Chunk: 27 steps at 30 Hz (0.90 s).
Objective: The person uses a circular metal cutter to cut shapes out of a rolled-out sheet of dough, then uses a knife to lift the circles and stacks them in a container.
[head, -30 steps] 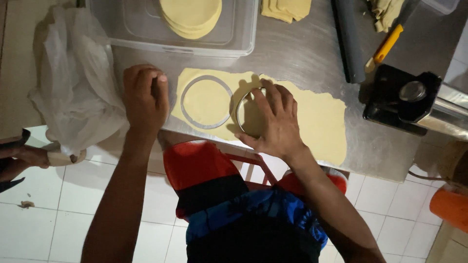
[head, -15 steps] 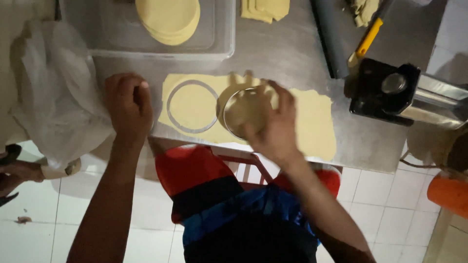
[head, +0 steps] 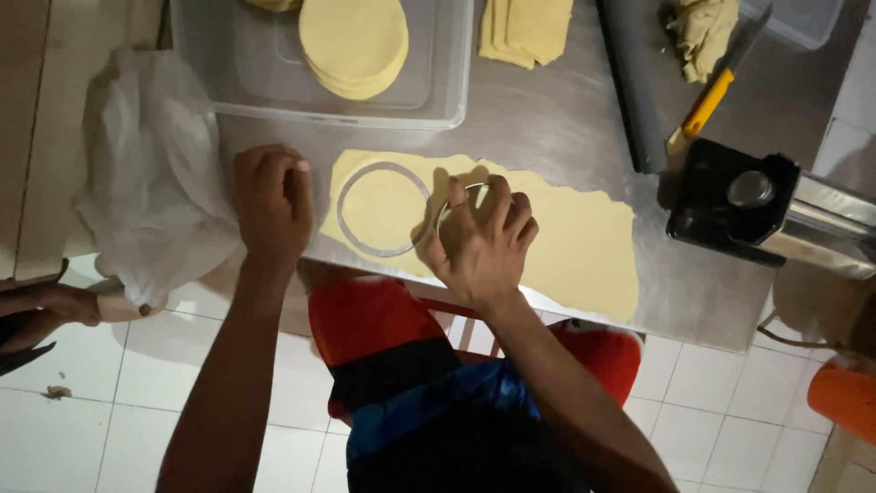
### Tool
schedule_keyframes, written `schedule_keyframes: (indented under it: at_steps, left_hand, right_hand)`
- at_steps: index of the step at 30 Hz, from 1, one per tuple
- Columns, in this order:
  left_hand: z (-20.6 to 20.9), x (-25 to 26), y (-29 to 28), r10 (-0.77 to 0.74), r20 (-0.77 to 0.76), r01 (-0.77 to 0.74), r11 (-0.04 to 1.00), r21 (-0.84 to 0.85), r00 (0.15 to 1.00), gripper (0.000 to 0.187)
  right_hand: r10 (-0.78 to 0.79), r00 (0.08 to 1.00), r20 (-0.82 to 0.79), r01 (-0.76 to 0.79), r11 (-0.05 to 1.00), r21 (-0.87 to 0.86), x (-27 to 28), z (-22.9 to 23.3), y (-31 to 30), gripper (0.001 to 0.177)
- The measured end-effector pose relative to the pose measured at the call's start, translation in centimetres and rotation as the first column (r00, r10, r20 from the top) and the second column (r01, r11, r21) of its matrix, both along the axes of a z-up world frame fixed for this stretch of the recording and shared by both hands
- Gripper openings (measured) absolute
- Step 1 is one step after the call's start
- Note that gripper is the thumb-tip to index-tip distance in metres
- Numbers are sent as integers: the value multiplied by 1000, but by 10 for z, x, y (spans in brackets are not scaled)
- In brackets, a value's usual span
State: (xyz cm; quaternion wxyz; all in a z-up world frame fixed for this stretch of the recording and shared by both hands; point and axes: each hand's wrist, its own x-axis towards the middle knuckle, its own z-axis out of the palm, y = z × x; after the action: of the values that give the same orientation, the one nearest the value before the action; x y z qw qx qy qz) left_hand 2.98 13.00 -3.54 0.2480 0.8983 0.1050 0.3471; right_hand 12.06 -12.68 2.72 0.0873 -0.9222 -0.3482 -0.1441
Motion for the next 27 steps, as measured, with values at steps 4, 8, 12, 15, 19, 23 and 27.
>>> schedule_keyframes:
  at_steps: [4,8,12,15,19,23,27]
  left_hand:
    - [-3,1,0,-2,-23,1,1000,-23,1000,20]
    - [-6,0,-2,24,-14,-24,1000,-13,1000,21]
    - [-13,-1,-3,66,-25,-66,998,3,997,22]
    - [-17,-2,1,42,-27,-42,999,-10,999,21]
    - [-9,-2,-2,15,-12,-15,1000,1,1000,19]
    - [-7,-2,-3,26,-28,-26,1000,1,999,20]
    - [-11,1,0,33,-8,-32,999,20,999,21]
  right_hand:
    - [36,999,-5,-36,999,-21,4,-9,-5,63]
    - [19,999,-49,-21,999,-33,-1,-5,0,61]
    - [34,995,-98,-38,998,-46,3,-3,-3,64]
    - [118,990,-76,-119,993,-6,7,0,-5,62]
    - [223,972,-68,-225,974,-17,15,-3,-14,63]
    - [119,993,-14,-118,993,13,9,-16,-6,58]
    - [-78,996,-39,77,997,-16,0,-18,0,63]
